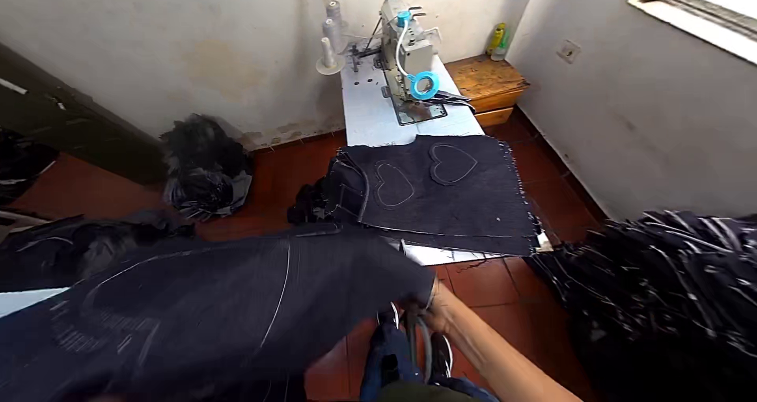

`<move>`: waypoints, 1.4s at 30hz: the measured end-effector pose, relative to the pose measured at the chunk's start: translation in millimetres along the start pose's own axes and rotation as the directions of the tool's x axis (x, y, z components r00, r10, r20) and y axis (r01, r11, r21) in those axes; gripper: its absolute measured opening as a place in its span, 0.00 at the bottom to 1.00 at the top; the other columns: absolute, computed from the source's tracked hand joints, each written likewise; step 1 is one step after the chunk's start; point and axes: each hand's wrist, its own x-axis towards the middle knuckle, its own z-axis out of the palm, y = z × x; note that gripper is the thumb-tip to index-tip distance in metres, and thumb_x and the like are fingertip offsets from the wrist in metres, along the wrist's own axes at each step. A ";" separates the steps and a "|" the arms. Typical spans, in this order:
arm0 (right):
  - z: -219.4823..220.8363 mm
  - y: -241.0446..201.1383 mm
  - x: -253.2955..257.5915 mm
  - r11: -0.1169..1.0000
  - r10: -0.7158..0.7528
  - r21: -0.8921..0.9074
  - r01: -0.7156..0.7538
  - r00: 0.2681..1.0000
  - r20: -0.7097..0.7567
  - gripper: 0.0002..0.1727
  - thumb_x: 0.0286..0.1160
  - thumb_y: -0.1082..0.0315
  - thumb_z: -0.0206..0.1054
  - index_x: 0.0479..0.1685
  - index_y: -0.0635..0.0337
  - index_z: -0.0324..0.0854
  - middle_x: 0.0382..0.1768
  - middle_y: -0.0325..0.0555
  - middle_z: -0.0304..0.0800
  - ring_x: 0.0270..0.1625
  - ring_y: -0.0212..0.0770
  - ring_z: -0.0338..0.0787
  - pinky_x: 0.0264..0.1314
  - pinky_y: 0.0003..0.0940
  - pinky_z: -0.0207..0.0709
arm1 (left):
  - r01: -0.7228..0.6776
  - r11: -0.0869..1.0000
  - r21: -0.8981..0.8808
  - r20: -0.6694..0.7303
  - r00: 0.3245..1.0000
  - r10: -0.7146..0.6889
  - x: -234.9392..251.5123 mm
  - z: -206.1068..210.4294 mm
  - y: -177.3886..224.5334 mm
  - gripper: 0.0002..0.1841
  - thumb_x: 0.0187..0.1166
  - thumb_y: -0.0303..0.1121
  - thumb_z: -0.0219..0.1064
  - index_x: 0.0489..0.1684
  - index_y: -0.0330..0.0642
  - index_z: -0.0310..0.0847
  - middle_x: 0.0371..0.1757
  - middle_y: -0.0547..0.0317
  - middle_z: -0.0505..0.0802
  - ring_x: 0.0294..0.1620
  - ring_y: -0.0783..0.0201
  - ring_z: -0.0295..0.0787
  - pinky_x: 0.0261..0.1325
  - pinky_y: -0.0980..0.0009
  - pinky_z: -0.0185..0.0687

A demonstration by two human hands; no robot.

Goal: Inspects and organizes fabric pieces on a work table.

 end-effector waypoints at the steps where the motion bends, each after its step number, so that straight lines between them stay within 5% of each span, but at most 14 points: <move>1: -10.3 -24.3 -8.4 0.999 -0.036 0.010 0.036 0.999 0.002 0.07 0.70 0.58 0.69 0.24 0.41 0.86 0.16 0.25 0.82 0.17 0.19 0.76 0.19 0.17 0.68 | -0.020 0.997 0.070 0.085 0.996 0.014 1.7 -4.4 -23.6 0.12 0.90 0.41 0.58 0.56 0.63 0.89 0.54 0.87 0.94 0.60 0.84 0.88 0.67 0.79 0.82; 2: -22.5 -52.3 -18.1 0.996 -0.090 -0.003 0.090 0.996 0.003 0.03 0.64 0.56 0.74 0.29 0.39 0.90 0.20 0.26 0.86 0.20 0.19 0.80 0.21 0.17 0.72 | -0.012 0.993 0.114 0.122 0.993 -0.002 0.0 -4.8 -47.3 0.12 0.90 0.40 0.59 0.53 0.66 0.91 0.53 0.91 0.94 0.58 0.87 0.88 0.66 0.81 0.83; 5: -48.7 -140.8 -43.9 0.928 -0.277 -0.243 0.283 0.959 0.060 0.28 0.64 0.59 0.79 0.70 0.43 0.87 0.51 0.42 0.97 0.45 0.31 0.95 0.48 0.30 0.92 | 0.030 0.992 0.120 0.034 0.999 -0.034 0.2 20.7 -100.2 0.14 0.88 0.28 0.53 0.47 0.48 0.88 0.45 0.86 0.94 0.50 0.85 0.90 0.60 0.81 0.86; 9: -46.8 -238.2 -70.3 0.442 -0.591 -0.779 0.444 0.798 0.119 0.32 0.73 0.68 0.65 0.82 0.41 0.76 0.51 0.34 0.95 0.38 0.26 0.93 0.39 0.23 0.90 | 0.123 0.985 -0.117 0.066 0.991 -0.116 27.6 101.1 -108.2 0.15 0.90 0.28 0.47 0.65 0.42 0.78 0.55 0.77 0.92 0.57 0.79 0.89 0.67 0.74 0.84; 13: -78.2 -278.0 -91.9 0.039 -0.787 -0.935 0.352 0.587 0.188 0.32 0.77 0.52 0.68 0.82 0.44 0.73 0.60 0.26 0.90 0.50 0.19 0.91 0.52 0.17 0.86 | 0.258 0.927 -0.272 0.172 0.961 -0.217 42.4 184.8 -121.7 0.29 0.90 0.31 0.50 0.90 0.36 0.50 0.79 0.62 0.79 0.73 0.72 0.81 0.79 0.69 0.77; 16: -131.0 -260.3 -79.9 0.061 -0.811 -0.968 0.244 0.577 0.095 0.27 0.75 0.56 0.67 0.72 0.58 0.80 0.63 0.34 0.91 0.59 0.23 0.90 0.64 0.23 0.85 | 0.428 0.898 -0.099 0.234 0.888 -0.397 -1.5 233.7 -171.8 0.36 0.87 0.32 0.57 0.93 0.37 0.43 0.78 0.53 0.80 0.61 0.73 0.88 0.66 0.71 0.86; 18: -173.7 -233.4 -63.8 0.245 -0.753 -0.962 0.119 0.649 -0.112 0.26 0.70 0.64 0.67 0.69 0.65 0.82 0.62 0.44 0.92 0.58 0.31 0.91 0.63 0.33 0.87 | 0.499 0.860 0.105 0.285 0.814 -0.507 -47.7 259.5 -214.2 0.36 0.84 0.31 0.60 0.90 0.29 0.50 0.53 0.41 0.91 0.41 0.62 0.91 0.51 0.60 0.89; 22: -192.9 -202.5 -18.3 0.647 -0.621 -0.762 -0.004 0.577 -0.530 0.04 0.65 0.72 0.71 0.38 0.58 0.87 0.23 0.32 0.90 0.25 0.26 0.88 0.30 0.24 0.84 | 0.504 0.835 0.221 0.375 0.746 -0.550 -74.1 268.6 -235.1 0.29 0.83 0.31 0.60 0.81 0.23 0.65 0.49 0.41 0.94 0.33 0.65 0.91 0.44 0.64 0.90; 24: -176.0 -216.6 -5.9 0.679 -0.486 -0.719 -0.147 0.645 -0.590 0.07 0.68 0.74 0.71 0.42 0.60 0.85 0.24 0.33 0.87 0.27 0.27 0.86 0.33 0.25 0.83 | 0.544 0.821 0.173 0.363 0.740 -0.567 -56.1 260.9 -224.1 0.24 0.83 0.31 0.60 0.72 0.20 0.73 0.41 0.49 0.94 0.32 0.75 0.88 0.43 0.75 0.87; 28: -139.4 -268.6 26.7 0.627 -0.460 -0.763 -0.159 0.715 -0.527 0.13 0.69 0.80 0.68 0.52 0.63 0.82 0.26 0.39 0.84 0.27 0.34 0.84 0.32 0.32 0.83 | 0.574 0.815 -0.079 0.428 0.758 -0.492 6.1 263.3 -198.4 0.21 0.83 0.26 0.57 0.68 0.15 0.72 0.48 0.53 0.94 0.38 0.80 0.90 0.47 0.82 0.88; 32: -80.7 -326.7 -3.4 0.131 -0.836 -0.987 0.092 0.546 -0.060 0.17 0.74 0.65 0.71 0.62 0.51 0.83 0.47 0.26 0.92 0.44 0.21 0.90 0.49 0.20 0.86 | 0.480 0.856 -0.191 0.395 0.836 -0.381 39.4 249.2 -161.6 0.22 0.90 0.33 0.57 0.76 0.29 0.70 0.68 0.73 0.89 0.62 0.85 0.86 0.68 0.80 0.83; 35: -68.0 -340.0 -45.2 -0.019 -0.882 -0.995 0.101 0.467 0.064 0.15 0.78 0.57 0.72 0.62 0.39 0.85 0.54 0.19 0.92 0.51 0.20 0.90 0.55 0.18 0.86 | 0.458 0.865 -0.204 0.345 0.860 -0.375 32.9 253.2 -159.9 0.24 0.89 0.30 0.57 0.80 0.26 0.63 0.74 0.75 0.86 0.71 0.85 0.81 0.76 0.79 0.78; 39: -109.5 -309.4 -49.1 0.064 -0.847 -0.996 -0.066 0.524 -0.089 0.15 0.77 0.65 0.67 0.56 0.64 0.85 0.52 0.36 0.93 0.47 0.19 0.90 0.50 0.19 0.86 | 0.439 0.897 0.052 0.335 0.839 -0.430 -5.5 281.7 -197.2 0.29 0.87 0.30 0.59 0.76 0.10 0.59 0.60 0.44 0.90 0.52 0.83 0.89 0.61 0.80 0.85; 42: -189.8 -260.0 -26.3 0.092 -0.809 -0.974 -0.208 0.554 -0.194 0.19 0.75 0.65 0.64 0.58 0.71 0.85 0.49 0.53 0.93 0.42 0.34 0.91 0.47 0.34 0.86 | 0.378 0.845 0.379 0.394 0.760 -0.517 -43.8 304.0 -235.5 0.30 0.82 0.30 0.60 0.81 0.20 0.63 0.32 0.47 0.91 0.25 0.63 0.86 0.35 0.61 0.88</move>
